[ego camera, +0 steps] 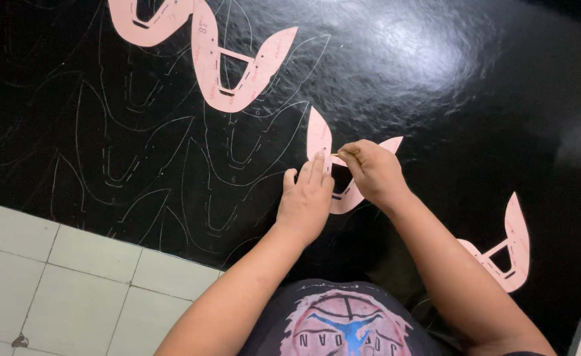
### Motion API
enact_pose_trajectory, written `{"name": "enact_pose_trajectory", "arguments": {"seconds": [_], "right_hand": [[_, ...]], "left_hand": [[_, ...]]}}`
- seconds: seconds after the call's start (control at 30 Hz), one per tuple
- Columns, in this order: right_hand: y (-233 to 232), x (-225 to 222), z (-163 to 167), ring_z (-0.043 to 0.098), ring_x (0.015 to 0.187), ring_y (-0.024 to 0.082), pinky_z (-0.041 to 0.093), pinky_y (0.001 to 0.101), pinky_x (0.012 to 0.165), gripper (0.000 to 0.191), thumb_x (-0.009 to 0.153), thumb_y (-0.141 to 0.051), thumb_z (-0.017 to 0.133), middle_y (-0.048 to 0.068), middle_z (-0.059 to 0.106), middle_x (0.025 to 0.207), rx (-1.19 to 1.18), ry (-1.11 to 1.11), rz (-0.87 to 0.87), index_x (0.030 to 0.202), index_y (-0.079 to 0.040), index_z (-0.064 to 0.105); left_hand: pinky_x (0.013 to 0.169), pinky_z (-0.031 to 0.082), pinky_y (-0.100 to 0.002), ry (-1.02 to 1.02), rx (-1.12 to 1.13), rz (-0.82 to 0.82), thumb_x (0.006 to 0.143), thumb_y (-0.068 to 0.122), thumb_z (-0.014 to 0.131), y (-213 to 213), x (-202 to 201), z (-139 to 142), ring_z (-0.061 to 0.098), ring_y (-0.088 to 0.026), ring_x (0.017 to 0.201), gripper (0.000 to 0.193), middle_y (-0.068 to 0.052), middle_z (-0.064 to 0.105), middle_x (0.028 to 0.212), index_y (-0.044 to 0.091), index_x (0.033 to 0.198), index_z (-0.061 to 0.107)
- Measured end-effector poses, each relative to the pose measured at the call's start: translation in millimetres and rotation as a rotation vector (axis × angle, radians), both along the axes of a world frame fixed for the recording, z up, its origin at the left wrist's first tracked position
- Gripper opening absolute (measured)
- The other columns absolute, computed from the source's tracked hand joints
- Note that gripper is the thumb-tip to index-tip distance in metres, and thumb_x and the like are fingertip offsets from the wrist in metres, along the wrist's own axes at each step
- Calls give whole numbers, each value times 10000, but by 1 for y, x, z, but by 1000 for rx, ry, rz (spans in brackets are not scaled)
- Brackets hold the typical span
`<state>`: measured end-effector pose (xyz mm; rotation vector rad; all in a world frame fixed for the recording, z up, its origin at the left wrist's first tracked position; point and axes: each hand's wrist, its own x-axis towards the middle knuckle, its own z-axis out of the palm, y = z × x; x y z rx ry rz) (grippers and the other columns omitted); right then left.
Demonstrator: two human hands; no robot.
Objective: The person places pink paper pattern pieces one at a time onto a large sheet of black material on the work table, holds each pattern flat with one hand, and traces around its edges with a marking pen held in the other hand. Traced patterns are moved aside and set on a pile at the side of the table as the person works along the sheet.
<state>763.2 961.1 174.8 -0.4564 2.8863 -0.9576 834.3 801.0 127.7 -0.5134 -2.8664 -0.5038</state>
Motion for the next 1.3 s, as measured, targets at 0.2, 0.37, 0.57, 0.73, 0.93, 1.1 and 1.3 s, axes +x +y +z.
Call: {"name": "enact_pose_trajectory", "arguments": {"seconds": [0.2, 0.37, 0.57, 0.73, 0.93, 1.1, 1.3], "right_hand": [[8, 5, -8, 762, 907, 228, 572, 318, 796, 178, 1017, -189, 611, 110, 776, 974, -163, -172, -83, 1096, -44, 676], [12, 5, -17, 768, 923, 217, 571, 307, 804, 181, 1032, -180, 607, 123, 780, 986, -157, -216, -136, 1114, -26, 655], [15, 14, -19, 769, 913, 186, 586, 287, 795, 142, 1043, -148, 606, 105, 779, 968, -260, -129, -105, 1113, -33, 649], [12, 27, -20, 761, 840, 188, 583, 287, 761, 152, 1013, -145, 634, 97, 773, 955, -281, -123, -117, 1113, -40, 681], [12, 46, -14, 749, 844, 264, 577, 327, 744, 165, 975, -153, 661, 129, 758, 972, -124, -57, -22, 1082, -38, 712], [22, 62, -2, 745, 873, 301, 581, 374, 758, 183, 970, -209, 647, 132, 760, 962, -16, -125, 26, 1046, -62, 726], [31, 45, 7, 713, 861, 353, 558, 439, 754, 176, 991, -203, 610, 155, 740, 923, 260, -61, 34, 1027, -79, 730]], "left_hand": [[1009, 380, -474, -2, -47, -17, 877, 167, 603, -3, -1, 5, 512, -278, 1326, 305, -213, 499, 1519, 58, 1158, 653], [1006, 375, -488, -10, -34, -16, 887, 209, 615, -3, -2, 8, 516, -272, 1305, 253, -197, 487, 1535, 84, 1104, 644], [1016, 372, -499, -71, -38, -17, 876, 261, 664, -3, -3, 9, 507, -243, 1271, 344, -163, 457, 1564, 71, 1161, 631], [1029, 363, -516, -72, -16, -20, 843, 298, 707, -5, -2, 10, 499, -230, 1288, 427, -138, 445, 1571, 44, 1175, 623], [1037, 342, -568, -163, 27, -48, 769, 328, 777, -7, -1, 14, 443, -268, 1361, 551, -167, 416, 1573, 23, 1192, 600], [1042, 344, -573, -190, 23, -40, 760, 343, 809, -6, -2, 17, 433, -262, 1381, 577, -151, 405, 1584, 40, 1203, 595], [1041, 337, -580, -225, -11, -49, 747, 379, 824, -3, -3, 21, 430, -272, 1369, 616, -164, 399, 1579, 43, 1207, 590]]}}
